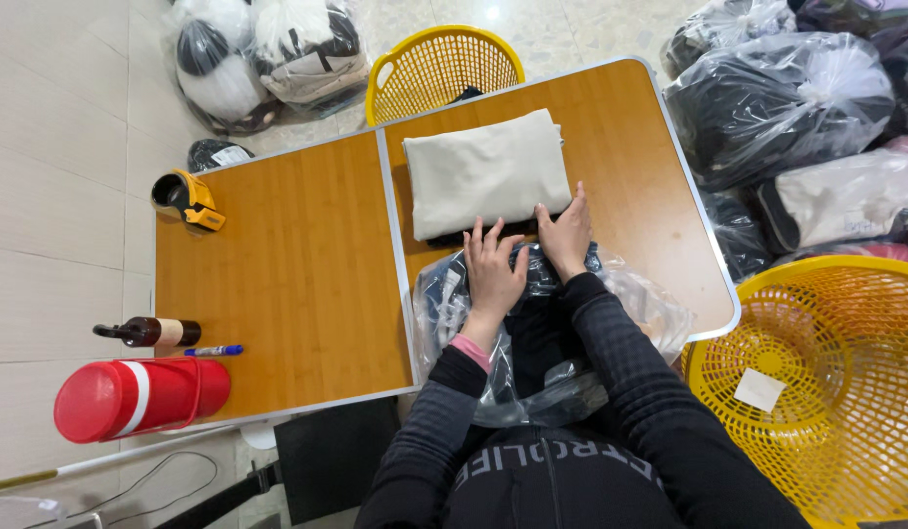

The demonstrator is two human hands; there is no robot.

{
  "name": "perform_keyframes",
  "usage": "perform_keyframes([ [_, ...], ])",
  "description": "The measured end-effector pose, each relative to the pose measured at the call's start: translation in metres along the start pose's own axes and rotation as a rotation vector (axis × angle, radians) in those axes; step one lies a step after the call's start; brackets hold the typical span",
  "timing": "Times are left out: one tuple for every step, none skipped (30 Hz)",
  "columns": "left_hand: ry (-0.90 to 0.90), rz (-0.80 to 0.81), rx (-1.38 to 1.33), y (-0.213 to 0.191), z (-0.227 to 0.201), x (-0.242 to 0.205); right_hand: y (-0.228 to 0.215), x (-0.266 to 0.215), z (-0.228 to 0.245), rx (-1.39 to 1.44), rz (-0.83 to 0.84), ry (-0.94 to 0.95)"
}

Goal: The person folds several pieces of clothing, including pants and shirts, on a wooden table. They then place each folded item into a clear plastic bag, smoothing the plastic around the clothes before moving to the next item.

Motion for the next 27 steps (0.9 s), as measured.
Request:
perform_keyframes([
  [0.002,-0.004,-0.004,0.0,0.0,0.001,0.0,0.002,0.002,-0.001,-0.011,-0.008],
  [0.004,-0.008,-0.008,0.0,0.0,0.004,-0.001,0.004,0.003,0.001,0.001,0.004],
  [0.004,-0.008,-0.007,0.0,0.0,0.004,-0.001,0.004,0.003,0.002,0.016,0.021],
  [0.004,-0.007,-0.007,0.001,0.0,0.004,-0.001,0.004,0.003,0.002,0.032,0.038],
  [0.003,-0.005,-0.006,0.0,0.0,0.003,-0.002,0.003,0.003,0.003,0.024,0.033],
  [0.005,-0.007,-0.006,0.0,0.0,0.003,-0.002,0.003,0.003,0.003,0.016,0.029],
  [0.006,-0.007,-0.005,0.0,0.0,0.003,-0.002,0.003,0.003,0.004,0.008,0.025],
  [0.008,-0.008,-0.005,0.0,0.0,0.004,-0.001,0.004,0.002,0.013,0.005,0.025],
  [0.008,-0.009,-0.003,0.001,0.0,0.004,0.0,0.005,0.001,0.021,0.004,0.026],
  [0.007,-0.01,-0.001,0.001,0.0,0.005,0.001,0.006,0.0,0.03,0.002,0.026],
  [0.005,-0.009,0.003,0.001,0.001,0.004,0.002,0.006,-0.002,0.033,-0.004,0.016],
  [0.004,-0.01,0.004,0.001,0.001,0.004,0.003,0.006,-0.004,0.036,-0.01,0.006],
  [0.003,-0.011,0.005,0.002,0.001,0.004,0.004,0.007,-0.006,0.038,-0.016,-0.004],
  [0.001,-0.012,0.006,0.001,0.001,0.003,0.006,0.006,-0.008,0.048,-0.02,-0.003],
  [-0.002,-0.011,0.002,0.002,0.001,0.004,0.007,0.007,-0.01,0.057,-0.027,-0.004],
  [-0.006,-0.011,-0.001,0.002,0.001,0.004,0.008,0.008,-0.011,0.066,-0.034,-0.005],
  [-0.008,-0.012,-0.004,0.002,0.001,0.004,0.009,0.009,-0.013,0.071,-0.044,-0.016],
  [-0.01,-0.015,-0.007,0.003,0.002,0.004,0.009,0.009,-0.014,0.076,-0.053,-0.027],
  [-0.01,-0.018,-0.01,0.003,0.002,0.004,0.01,0.009,-0.014,0.082,-0.063,-0.038],
  [-0.01,-0.022,-0.012,0.003,0.003,0.003,0.011,0.01,-0.015,0.09,-0.075,-0.047],
  [-0.014,-0.022,-0.023,0.004,0.004,0.003,0.011,0.009,-0.016,0.098,-0.086,-0.055],
  [-0.019,-0.022,-0.033,0.004,0.004,0.003,0.011,0.009,-0.017,0.106,-0.097,-0.064],
  [-0.023,-0.021,-0.042,0.005,0.005,0.003,0.011,0.01,-0.017,0.129,-0.085,-0.042],
  [-0.029,-0.026,-0.071,0.005,0.006,0.005,0.011,0.011,-0.018,0.152,-0.073,-0.019],
  [-0.036,-0.028,-0.099,0.004,0.007,0.006,0.012,0.01,-0.018,0.175,-0.059,0.006],
  [-0.043,-0.03,-0.126,0.004,0.007,0.008,0.012,0.011,-0.018,0.192,-0.099,-0.032],
  [-0.045,-0.054,-0.166,0.003,0.007,0.009,0.011,0.011,-0.019,0.205,-0.136,-0.063],
])
Point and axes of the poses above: each hand's wrist, its own x-axis towards the middle knuckle, its own y-axis out of the palm, z = x × y, the point moved 1 cm from there along x, towards the middle knuckle, and after that the axes turned 8 degrees about -x, right-handed, at the moved point
